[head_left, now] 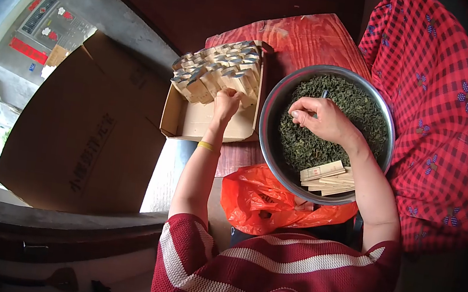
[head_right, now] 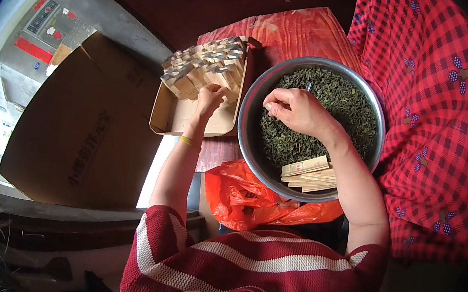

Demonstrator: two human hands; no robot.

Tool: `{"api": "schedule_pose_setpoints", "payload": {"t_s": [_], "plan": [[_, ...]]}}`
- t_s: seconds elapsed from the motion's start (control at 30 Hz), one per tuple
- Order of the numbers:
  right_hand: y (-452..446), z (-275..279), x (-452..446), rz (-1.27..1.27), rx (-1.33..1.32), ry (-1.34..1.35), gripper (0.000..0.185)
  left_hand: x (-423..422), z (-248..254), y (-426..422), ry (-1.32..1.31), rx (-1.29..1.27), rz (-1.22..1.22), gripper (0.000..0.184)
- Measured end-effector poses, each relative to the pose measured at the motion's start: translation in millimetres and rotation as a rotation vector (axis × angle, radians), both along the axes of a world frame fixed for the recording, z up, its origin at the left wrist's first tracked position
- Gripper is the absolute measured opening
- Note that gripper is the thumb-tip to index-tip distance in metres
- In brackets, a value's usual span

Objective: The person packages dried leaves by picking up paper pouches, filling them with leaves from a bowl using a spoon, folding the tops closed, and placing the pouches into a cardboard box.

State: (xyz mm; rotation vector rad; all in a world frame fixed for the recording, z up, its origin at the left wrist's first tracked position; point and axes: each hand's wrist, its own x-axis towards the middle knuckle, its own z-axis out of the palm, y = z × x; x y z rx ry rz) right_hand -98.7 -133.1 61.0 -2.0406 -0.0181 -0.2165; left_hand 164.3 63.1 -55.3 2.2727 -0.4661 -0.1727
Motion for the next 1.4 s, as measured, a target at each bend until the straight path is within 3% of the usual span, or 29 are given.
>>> {"api": "schedule_pose_setpoints", "payload": {"t_s": [0.1,0.33,0.5,0.7,0.83,1.0,1.13,1.33,1.4], "plan": [[0.3,-3.3,1.7,0.023,0.009,0.003,0.014,-13.2,10.7,-0.1,0.19,-0.119,-0.008,0.031],[1.2,-2.2,0.9,0.025,0.02,0.007,0.014,-16.3,16.7,-5.8,0.264,-0.249,-0.02,0.03],[1.1,-2.7,1.1,0.046,-0.009,0.006,0.014,-6.7,7.9,3.8,-0.094,-0.113,-0.009,0.031],[1.0,-7.4,2.3,0.065,-0.022,0.031,0.015,-18.6,22.1,1.5,0.228,-0.252,-0.028,0.028],[1.5,-3.2,0.2,0.047,-0.034,0.057,0.015,-24.7,27.8,-6.9,0.22,-0.204,-0.036,0.023],[-0.2,-1.7,0.0,0.024,0.023,0.052,0.02,-37.7,38.7,-2.5,-0.024,-0.402,-0.056,0.017],[1.0,-4.5,1.4,0.031,-0.041,0.027,0.02,-28.8,20.3,1.2,-0.096,-0.262,-0.004,0.02],[-0.5,-5.6,-0.4,0.04,-0.066,0.027,0.016,-32.4,17.5,-7.4,0.14,-0.203,0.006,0.024],[-0.2,-6.3,0.4,0.053,-0.062,0.014,0.016,-33.0,18.2,-7.3,0.118,-0.045,-0.03,0.027]]}}
